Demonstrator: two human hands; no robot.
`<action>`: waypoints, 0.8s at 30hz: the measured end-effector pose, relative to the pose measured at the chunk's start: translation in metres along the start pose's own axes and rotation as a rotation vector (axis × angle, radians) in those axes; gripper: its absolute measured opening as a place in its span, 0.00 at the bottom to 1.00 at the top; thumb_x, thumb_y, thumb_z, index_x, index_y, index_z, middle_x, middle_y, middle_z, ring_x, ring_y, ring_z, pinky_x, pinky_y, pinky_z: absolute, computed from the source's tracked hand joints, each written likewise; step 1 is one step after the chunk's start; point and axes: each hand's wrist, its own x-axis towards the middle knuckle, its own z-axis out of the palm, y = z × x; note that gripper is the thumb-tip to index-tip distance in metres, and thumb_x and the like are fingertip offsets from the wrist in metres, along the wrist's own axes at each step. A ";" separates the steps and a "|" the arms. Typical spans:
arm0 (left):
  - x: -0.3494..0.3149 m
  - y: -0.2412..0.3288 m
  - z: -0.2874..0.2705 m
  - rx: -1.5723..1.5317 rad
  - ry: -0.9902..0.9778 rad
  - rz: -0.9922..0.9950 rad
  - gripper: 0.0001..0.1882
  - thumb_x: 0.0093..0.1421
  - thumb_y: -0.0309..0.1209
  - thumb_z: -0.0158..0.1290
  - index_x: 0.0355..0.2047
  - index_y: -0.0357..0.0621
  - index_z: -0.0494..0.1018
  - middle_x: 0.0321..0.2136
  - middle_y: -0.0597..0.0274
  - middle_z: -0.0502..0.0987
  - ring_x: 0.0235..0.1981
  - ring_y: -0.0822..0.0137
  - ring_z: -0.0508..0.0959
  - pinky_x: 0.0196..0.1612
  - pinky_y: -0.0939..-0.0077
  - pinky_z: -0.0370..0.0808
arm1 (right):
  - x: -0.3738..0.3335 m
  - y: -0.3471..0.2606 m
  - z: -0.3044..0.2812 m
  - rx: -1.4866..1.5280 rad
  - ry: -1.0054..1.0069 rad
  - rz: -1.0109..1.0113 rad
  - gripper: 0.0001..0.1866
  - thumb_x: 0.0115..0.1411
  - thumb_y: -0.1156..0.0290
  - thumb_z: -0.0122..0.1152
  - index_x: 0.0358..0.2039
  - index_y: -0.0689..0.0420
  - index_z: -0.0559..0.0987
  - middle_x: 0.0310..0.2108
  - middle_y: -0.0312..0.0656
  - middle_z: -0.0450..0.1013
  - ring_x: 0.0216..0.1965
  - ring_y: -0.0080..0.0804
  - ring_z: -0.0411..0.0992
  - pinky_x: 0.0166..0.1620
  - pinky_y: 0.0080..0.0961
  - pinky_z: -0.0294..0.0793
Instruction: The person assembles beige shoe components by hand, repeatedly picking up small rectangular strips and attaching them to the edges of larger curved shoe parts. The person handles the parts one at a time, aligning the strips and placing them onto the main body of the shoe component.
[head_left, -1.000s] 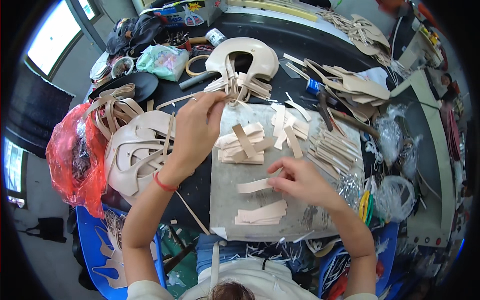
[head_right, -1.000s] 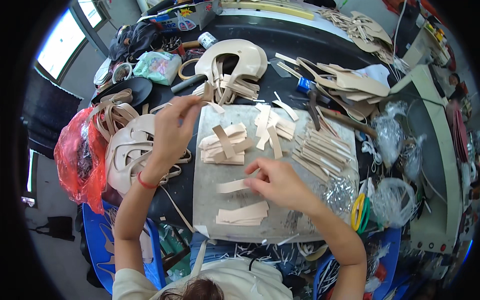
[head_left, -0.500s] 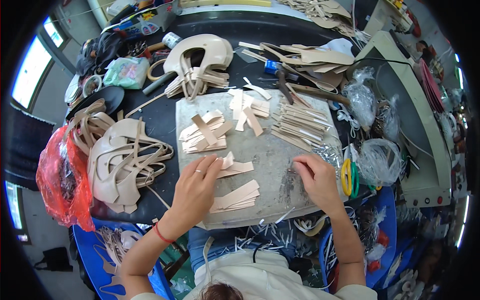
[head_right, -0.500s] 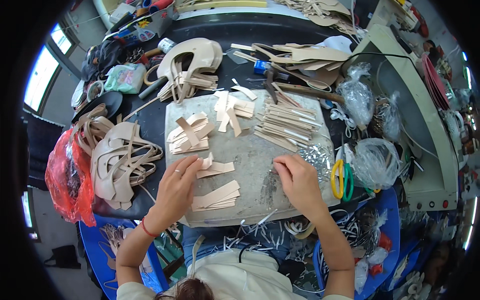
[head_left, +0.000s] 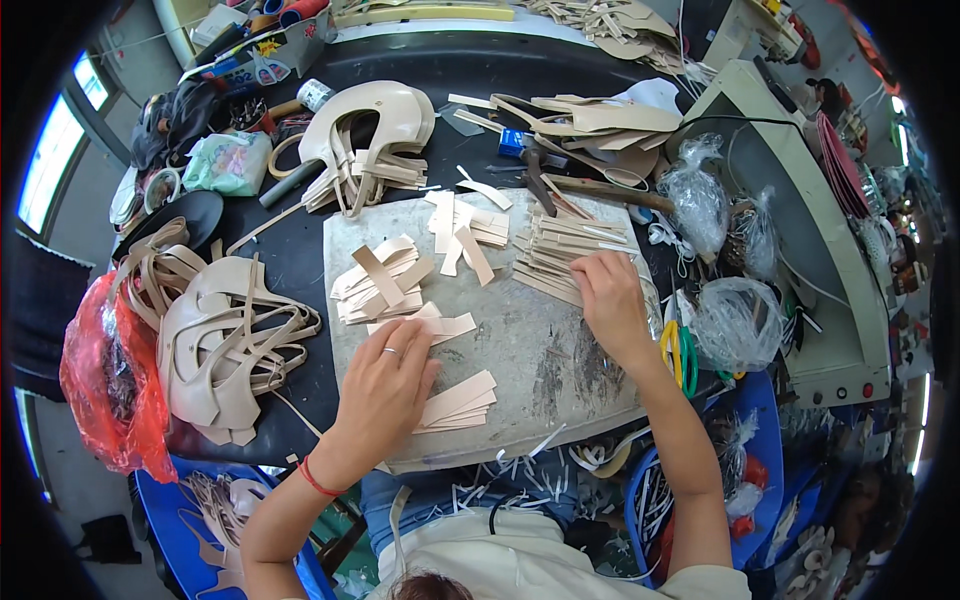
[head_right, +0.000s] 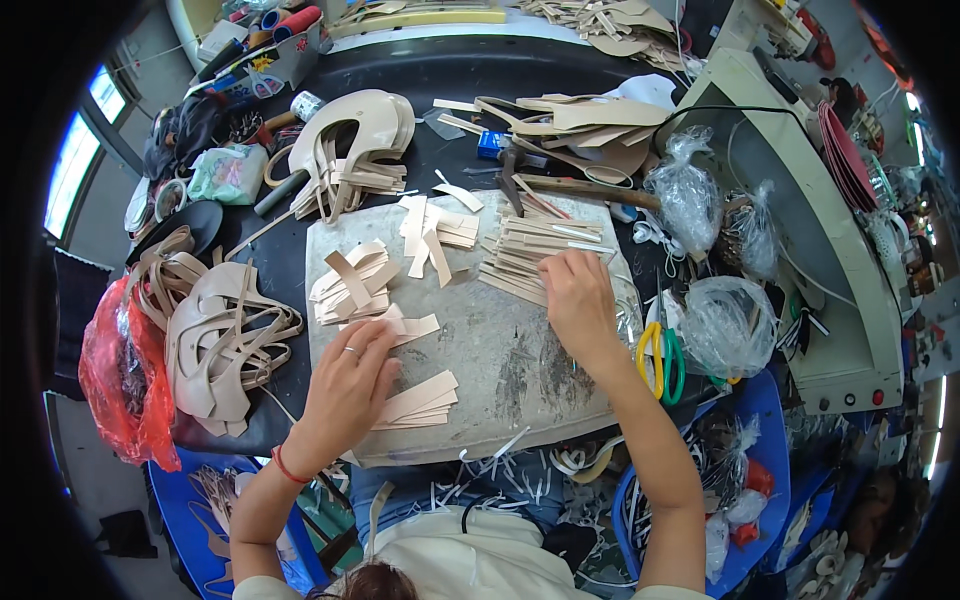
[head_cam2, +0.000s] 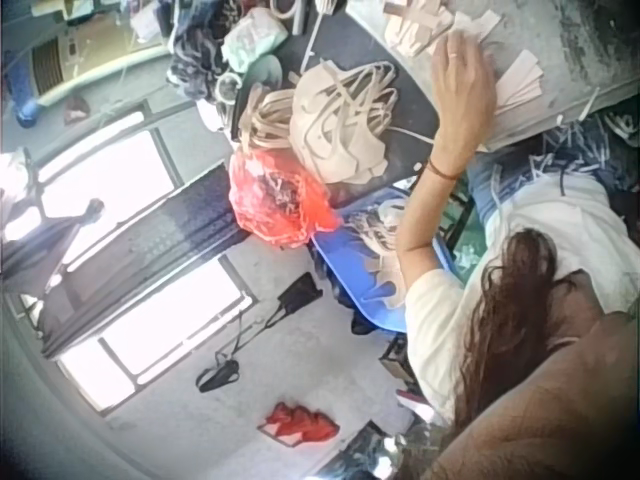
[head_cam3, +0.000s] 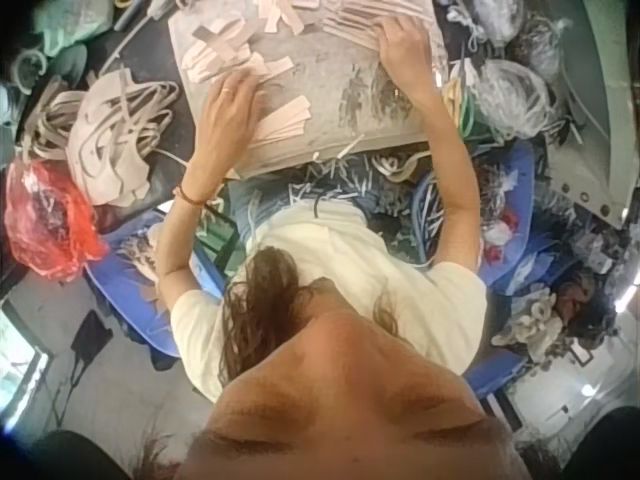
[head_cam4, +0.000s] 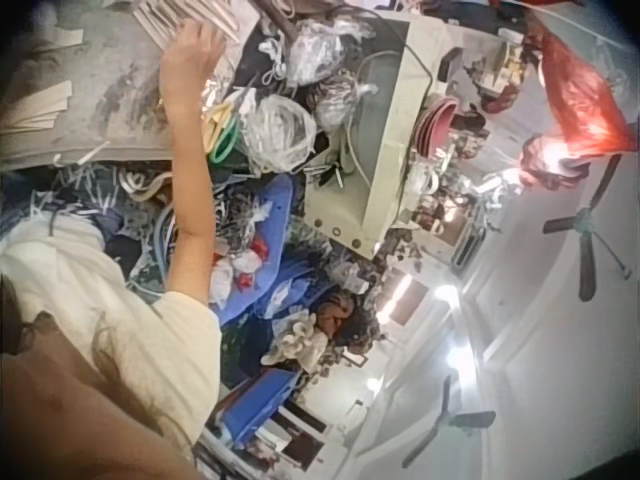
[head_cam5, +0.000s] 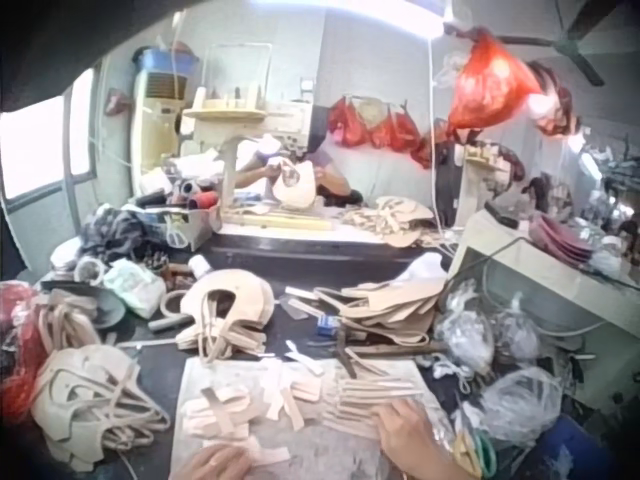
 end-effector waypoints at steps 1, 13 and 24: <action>-0.001 0.002 -0.006 -0.001 0.027 -0.009 0.17 0.55 0.28 0.54 0.45 0.33 0.71 0.45 0.50 0.72 0.50 0.51 0.70 0.53 0.62 0.68 | 0.001 0.003 -0.001 0.010 -0.014 -0.005 0.03 0.55 0.75 0.57 0.31 0.58 0.75 0.32 0.42 0.71 0.38 0.42 0.68 0.42 0.35 0.65; -0.051 0.035 0.008 -0.109 -0.057 0.040 0.21 0.51 0.21 0.54 0.47 0.38 0.72 0.48 0.50 0.71 0.52 0.51 0.71 0.56 0.58 0.67 | -0.003 0.000 -0.001 0.103 0.139 -0.032 0.05 0.56 0.78 0.56 0.35 0.59 0.74 0.32 0.43 0.71 0.36 0.44 0.70 0.41 0.35 0.68; -0.039 0.070 0.008 -1.460 0.054 -0.644 0.11 0.59 0.26 0.55 0.42 0.36 0.73 0.36 0.59 0.77 0.35 0.69 0.77 0.37 0.77 0.75 | -0.051 -0.124 -0.048 0.712 -0.185 0.055 0.11 0.50 0.80 0.65 0.36 0.59 0.77 0.33 0.42 0.74 0.28 0.31 0.74 0.30 0.24 0.74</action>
